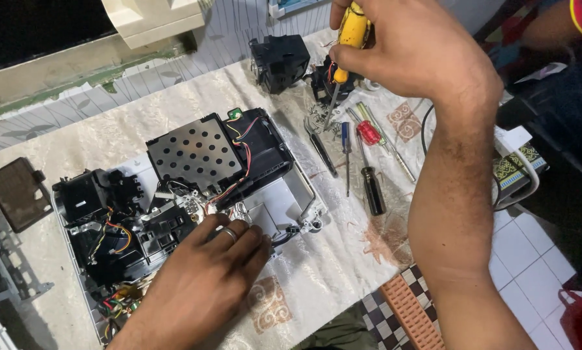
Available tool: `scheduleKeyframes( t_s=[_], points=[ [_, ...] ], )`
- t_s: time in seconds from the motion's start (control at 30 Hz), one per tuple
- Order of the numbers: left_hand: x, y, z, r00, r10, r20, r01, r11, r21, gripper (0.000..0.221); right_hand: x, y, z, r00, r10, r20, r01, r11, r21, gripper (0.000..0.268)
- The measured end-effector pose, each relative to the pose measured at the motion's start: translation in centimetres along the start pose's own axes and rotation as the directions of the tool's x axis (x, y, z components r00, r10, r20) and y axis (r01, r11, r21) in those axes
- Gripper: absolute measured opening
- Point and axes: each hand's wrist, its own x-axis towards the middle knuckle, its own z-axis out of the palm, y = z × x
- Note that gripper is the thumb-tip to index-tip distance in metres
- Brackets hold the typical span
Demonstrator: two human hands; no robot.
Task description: Reinstalling a circuit board into an electronic device by connecting wire harnesses and securing it with screws using a screwdriver.
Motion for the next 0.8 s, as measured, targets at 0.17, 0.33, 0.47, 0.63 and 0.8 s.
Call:
scheduleKeyframes(
  t_s=[0.17, 0.33, 0.47, 0.63, 0.8],
  points=[
    [-0.1, 0.0, -0.3, 0.999, 0.004, -0.034, -0.004, 1.0, 0.011, 0.05, -0.7, -0.6, -0.8, 0.997, 0.075, 0.006, -0.074, 0.996, -0.052, 0.024],
    [0.0, 0.2, -1.0, 0.992, -0.051, -0.114, 0.048, 0.998, -0.026, 0.048, -2.4, 0.2, -1.6, 0.993, 0.093, -0.066, -0.102, 0.986, -0.133, 0.025],
    [0.1, 0.0, -1.5, 0.957, -0.165, -0.238, 0.153, 0.986, -0.066, 0.03, -4.3, 0.9, -2.1, 0.981, -0.094, -0.171, 0.046, 0.963, -0.267, 0.027],
    [0.0, -0.7, -1.9, 0.879, -0.414, -0.236, 0.376, 0.907, -0.19, 0.031, -5.3, 0.0, -1.4, 0.965, -0.112, -0.235, 0.18, 0.94, 0.29, 0.023],
    [0.1, -1.2, -2.3, 0.774, -0.58, -0.254, 0.485, 0.801, -0.351, 0.03, -3.9, 3.3, 1.4, 0.936, 0.321, 0.145, -0.351, 0.819, 0.454, 0.055]
  ],
)
